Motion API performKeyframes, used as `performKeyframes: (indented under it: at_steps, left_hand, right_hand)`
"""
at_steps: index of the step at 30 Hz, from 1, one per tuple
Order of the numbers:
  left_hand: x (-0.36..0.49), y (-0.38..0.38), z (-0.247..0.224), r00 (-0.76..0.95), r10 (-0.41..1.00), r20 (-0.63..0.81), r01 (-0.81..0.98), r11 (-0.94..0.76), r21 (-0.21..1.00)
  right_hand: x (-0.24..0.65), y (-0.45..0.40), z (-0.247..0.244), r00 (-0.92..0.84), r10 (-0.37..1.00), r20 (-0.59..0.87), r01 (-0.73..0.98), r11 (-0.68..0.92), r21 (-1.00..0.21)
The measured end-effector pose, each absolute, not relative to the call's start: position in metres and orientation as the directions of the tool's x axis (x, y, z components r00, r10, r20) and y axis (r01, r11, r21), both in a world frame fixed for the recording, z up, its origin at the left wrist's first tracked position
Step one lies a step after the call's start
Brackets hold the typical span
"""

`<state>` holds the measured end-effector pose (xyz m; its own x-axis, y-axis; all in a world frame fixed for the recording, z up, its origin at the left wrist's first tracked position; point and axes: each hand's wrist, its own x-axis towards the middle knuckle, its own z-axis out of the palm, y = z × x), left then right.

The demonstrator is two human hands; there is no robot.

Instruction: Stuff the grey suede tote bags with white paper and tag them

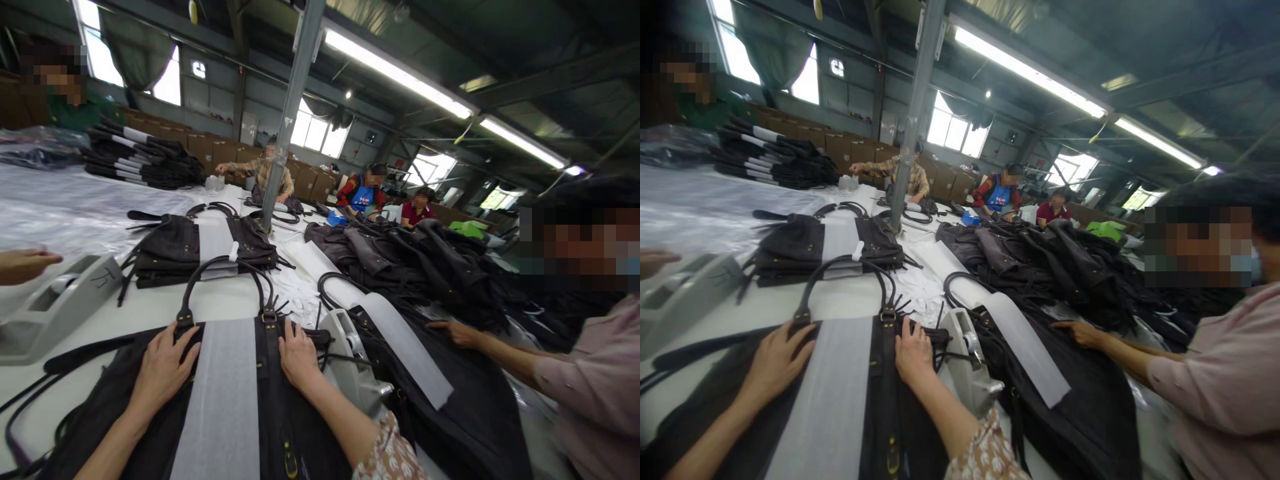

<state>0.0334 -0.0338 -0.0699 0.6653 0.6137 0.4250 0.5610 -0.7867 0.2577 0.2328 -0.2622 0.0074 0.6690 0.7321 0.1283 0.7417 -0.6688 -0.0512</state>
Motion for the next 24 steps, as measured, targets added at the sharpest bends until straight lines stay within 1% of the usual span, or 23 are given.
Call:
performKeyframes:
  at_steps: [2, 4, 6, 9, 12, 15, 17, 19, 24]
  left_hand:
    - [0.033, -0.034, -0.07, 0.671, 0.609, 0.423, 0.556, -0.79, 0.256]
    - [0.033, -0.034, -0.069, 0.667, 0.611, 0.427, 0.555, -0.789, 0.264]
    - [0.034, -0.035, -0.068, 0.658, 0.615, 0.434, 0.553, -0.787, 0.274]
    - [0.035, -0.038, -0.065, 0.64, 0.623, 0.449, 0.553, -0.78, 0.293]
    - [0.035, -0.04, -0.061, 0.632, 0.628, 0.453, 0.553, -0.776, 0.303]
    - [0.035, -0.042, -0.058, 0.632, 0.633, 0.447, 0.566, -0.771, 0.29]
    - [0.035, -0.042, -0.057, 0.633, 0.631, 0.448, 0.569, -0.772, 0.283]
    - [0.036, -0.042, -0.056, 0.633, 0.633, 0.446, 0.569, -0.771, 0.286]
    - [0.036, -0.043, -0.055, 0.624, 0.652, 0.431, 0.57, -0.757, 0.319]
  right_hand:
    - [0.242, -0.263, 0.016, 0.687, 0.722, 0.089, 0.727, -0.683, -0.068]
    - [0.256, -0.259, 0.029, 0.735, 0.678, 0.028, 0.678, -0.732, -0.065]
    - [0.277, -0.252, 0.044, 0.779, 0.627, -0.009, 0.626, -0.779, -0.036]
    - [0.313, -0.239, 0.06, 0.808, 0.589, -0.004, 0.588, -0.808, 0.023]
    - [0.34, -0.228, 0.061, 0.839, 0.538, -0.082, 0.544, -0.835, 0.082]
    - [0.353, -0.22, 0.054, 0.854, 0.494, -0.16, 0.512, -0.853, 0.102]
    - [0.359, -0.218, 0.051, 0.863, 0.48, -0.157, 0.496, -0.863, 0.092]
    - [0.364, -0.219, 0.052, 0.869, 0.479, -0.125, 0.489, -0.87, 0.065]
    - [0.376, -0.231, 0.066, 0.855, 0.518, 0.002, 0.517, -0.853, -0.067]
